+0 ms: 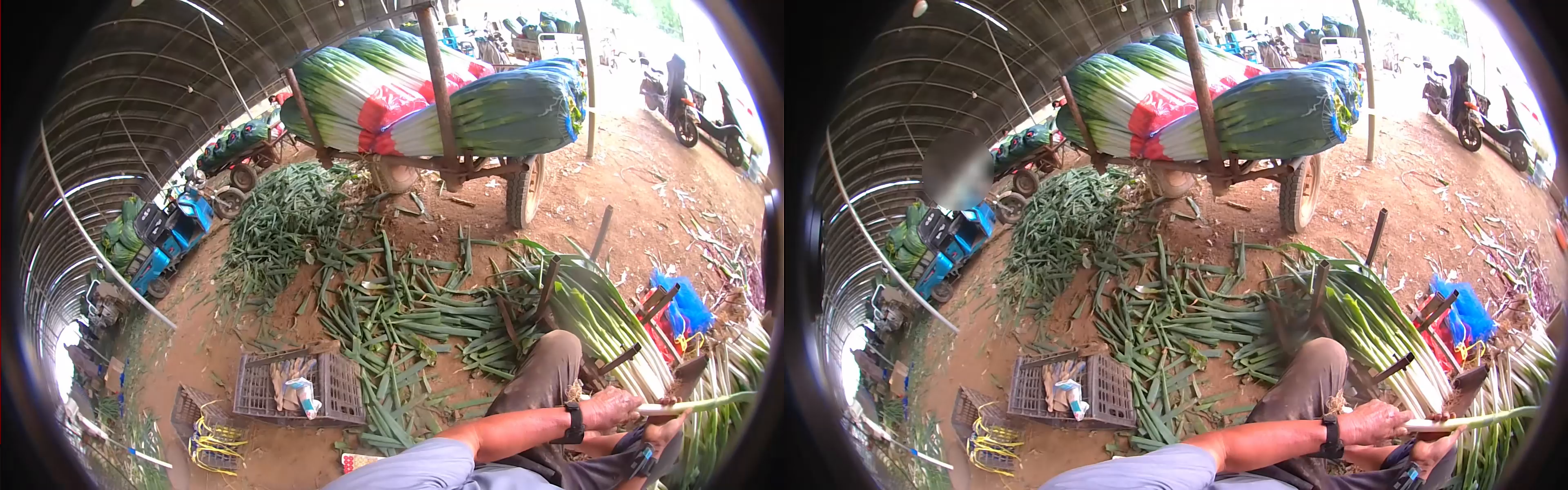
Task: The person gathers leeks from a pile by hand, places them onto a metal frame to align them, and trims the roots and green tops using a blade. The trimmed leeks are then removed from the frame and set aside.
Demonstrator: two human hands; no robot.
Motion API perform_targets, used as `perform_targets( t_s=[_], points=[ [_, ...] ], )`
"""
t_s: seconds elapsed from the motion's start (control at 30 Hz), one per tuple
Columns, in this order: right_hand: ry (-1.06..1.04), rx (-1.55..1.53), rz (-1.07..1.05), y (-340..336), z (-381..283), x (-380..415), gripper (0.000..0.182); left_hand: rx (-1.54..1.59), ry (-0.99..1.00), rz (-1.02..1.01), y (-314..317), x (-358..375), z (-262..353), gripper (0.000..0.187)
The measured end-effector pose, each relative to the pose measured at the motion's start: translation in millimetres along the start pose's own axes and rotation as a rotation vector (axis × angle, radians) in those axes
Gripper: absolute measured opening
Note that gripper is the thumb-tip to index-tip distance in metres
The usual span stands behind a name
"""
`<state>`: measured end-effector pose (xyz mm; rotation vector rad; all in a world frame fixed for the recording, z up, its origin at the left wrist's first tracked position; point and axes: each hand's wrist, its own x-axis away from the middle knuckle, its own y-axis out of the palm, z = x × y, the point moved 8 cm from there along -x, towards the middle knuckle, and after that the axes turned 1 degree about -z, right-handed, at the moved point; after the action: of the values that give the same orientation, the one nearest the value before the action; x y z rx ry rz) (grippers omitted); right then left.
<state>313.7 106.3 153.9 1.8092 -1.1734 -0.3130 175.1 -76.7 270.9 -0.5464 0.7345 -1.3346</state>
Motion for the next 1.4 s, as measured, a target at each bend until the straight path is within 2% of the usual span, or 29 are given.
perform_targets(
  t_s=[0.07, 0.2, 0.3, 0.63, 0.7, 0.73, 0.8, 0.83, 0.9, 0.93, 0.97, 1.03, 1.07, 1.17, 1.4],
  points=[
    [-0.017, 0.013, 0.033, 6, -2, 11, 0.045, 0.095, -0.096, -0.032, -15, 8, 7, 0.026],
    [-0.087, 0.025, 0.141, 29, -6, 32, 0.050, 0.173, 0.000, -0.014, -9, 7, -2, 0.029],
    [-0.071, -0.013, 0.108, 25, -4, 31, 0.049, 0.233, 0.031, -0.019, -16, 11, 0, 0.028],
    [-0.021, 0.028, 0.125, -3, 4, 30, 0.051, 0.319, 0.008, -0.044, -24, 24, 7, 0.027],
    [0.042, 0.004, 0.112, 11, 10, 37, 0.051, 0.527, -0.138, -0.105, -16, 28, -5, 0.028],
    [0.042, 0.004, 0.110, 17, 7, 35, 0.051, 0.525, -0.138, -0.104, -13, 28, -8, 0.028],
    [-0.009, -0.005, 0.231, 14, -4, 32, 0.053, 0.272, -0.066, -0.079, -13, 26, -10, 0.029],
    [-0.010, -0.006, 0.229, -5, -13, 21, 0.053, 0.270, -0.065, -0.078, -14, 27, -10, 0.029],
    [-0.133, 0.008, -0.022, -53, -53, -23, 0.057, 0.363, -0.120, -0.157, -13, 34, -12, 0.030],
    [-0.122, -0.022, 0.113, -66, -63, -28, 0.055, 0.361, -0.120, -0.156, -15, 35, -11, 0.030],
    [-0.122, -0.022, 0.112, -78, -69, -37, 0.055, 0.361, -0.097, -0.151, -18, 34, -6, 0.030],
    [-0.128, 0.041, -0.276, -56, -77, -32, 0.053, 0.364, -0.070, -0.148, -19, 32, 1, 0.030],
    [-0.145, 0.020, -0.057, -75, -84, -36, 0.046, 0.333, -0.027, -0.138, -21, 31, 5, 0.030],
    [-0.189, 0.016, -0.136, -61, -95, -29, 0.044, 0.291, 0.005, -0.136, -33, 29, 15, 0.030],
    [-0.223, -0.010, -0.077, -48, -96, -15, 0.041, 0.295, -0.007, -0.160, -34, 26, 8, 0.033]
  ],
)
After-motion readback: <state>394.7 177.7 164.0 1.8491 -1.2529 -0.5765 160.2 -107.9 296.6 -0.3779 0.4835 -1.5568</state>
